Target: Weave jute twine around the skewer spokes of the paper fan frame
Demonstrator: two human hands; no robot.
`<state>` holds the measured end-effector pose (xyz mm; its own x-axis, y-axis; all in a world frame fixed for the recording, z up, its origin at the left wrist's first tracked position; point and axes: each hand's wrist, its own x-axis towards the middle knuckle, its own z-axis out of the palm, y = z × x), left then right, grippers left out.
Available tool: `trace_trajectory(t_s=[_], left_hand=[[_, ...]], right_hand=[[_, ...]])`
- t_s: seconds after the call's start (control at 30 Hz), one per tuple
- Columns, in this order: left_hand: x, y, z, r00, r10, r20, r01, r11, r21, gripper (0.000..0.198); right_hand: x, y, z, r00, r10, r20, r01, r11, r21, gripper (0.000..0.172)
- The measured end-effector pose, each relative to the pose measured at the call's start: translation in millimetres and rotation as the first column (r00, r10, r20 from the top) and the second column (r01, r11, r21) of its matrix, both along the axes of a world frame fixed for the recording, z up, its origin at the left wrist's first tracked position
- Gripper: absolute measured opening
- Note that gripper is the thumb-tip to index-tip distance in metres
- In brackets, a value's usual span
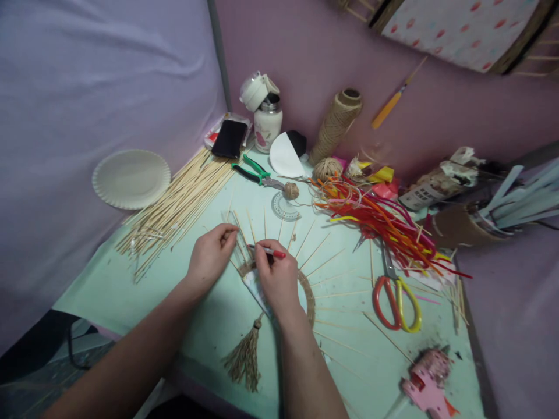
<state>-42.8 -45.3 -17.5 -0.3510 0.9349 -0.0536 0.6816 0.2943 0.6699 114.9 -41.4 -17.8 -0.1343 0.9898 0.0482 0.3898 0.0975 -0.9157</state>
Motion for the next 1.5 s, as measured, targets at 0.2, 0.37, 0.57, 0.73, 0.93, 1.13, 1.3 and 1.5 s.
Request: trace_trajectory(t_s=[0.2,0.37,0.57,0.73,0.93,1.13,1.3,1.5], left_hand=[[-0.2,-0.7,0.3,1.000,0.001,0.005,-0.001,1.000,0.002,0.024],[-0.3,0.2,-0.1,1.000,0.000,-0.002,0.000,1.000,0.001,0.024],[-0.2,-0.4,0.3,1.000,0.002,0.012,-0.002,1.000,0.002,0.024],[0.1,-0.1,1.5,1.000,0.006,0.016,-0.005,1.000,-0.012,0.023],[0.0,-0.5,1.4,1.000,0.004,0.014,-0.004,1.000,-0.004,0.023],[0.2,0.0,2.1,1.000,0.000,0.003,0.000,1.000,-0.009,0.023],[0.1,-0.4,2.0,1.000,0.003,0.000,-0.003,1.000,-0.007,0.023],[0.2,-1.1,0.2,1.000,0.011,0.017,-0.011,1.000,0.021,0.023]], right_hand=[[-0.4,-0.7,-0.6,1.000,-0.019,0.016,0.019,1.000,0.019,0.026],[-0.5,-0.6,-1.1,1.000,-0.002,0.006,0.002,1.000,0.010,0.025],[-0.1,0.4,-0.7,1.000,-0.018,0.013,0.018,1.000,0.020,0.025],[-0.3,0.2,1.3,1.000,0.000,0.003,0.000,1.000,0.021,0.026],[0.2,-0.4,0.2,1.000,-0.016,0.011,0.016,1.000,0.008,0.027],[-0.5,-0.2,0.0,0.999,-0.026,0.034,0.025,0.999,0.020,0.027],[-0.6,-1.0,-0.6,1.000,-0.010,0.015,0.010,1.000,0.012,0.027],[0.5,-0.4,-2.0,0.999,-0.036,0.015,0.036,0.999,0.018,0.027]])
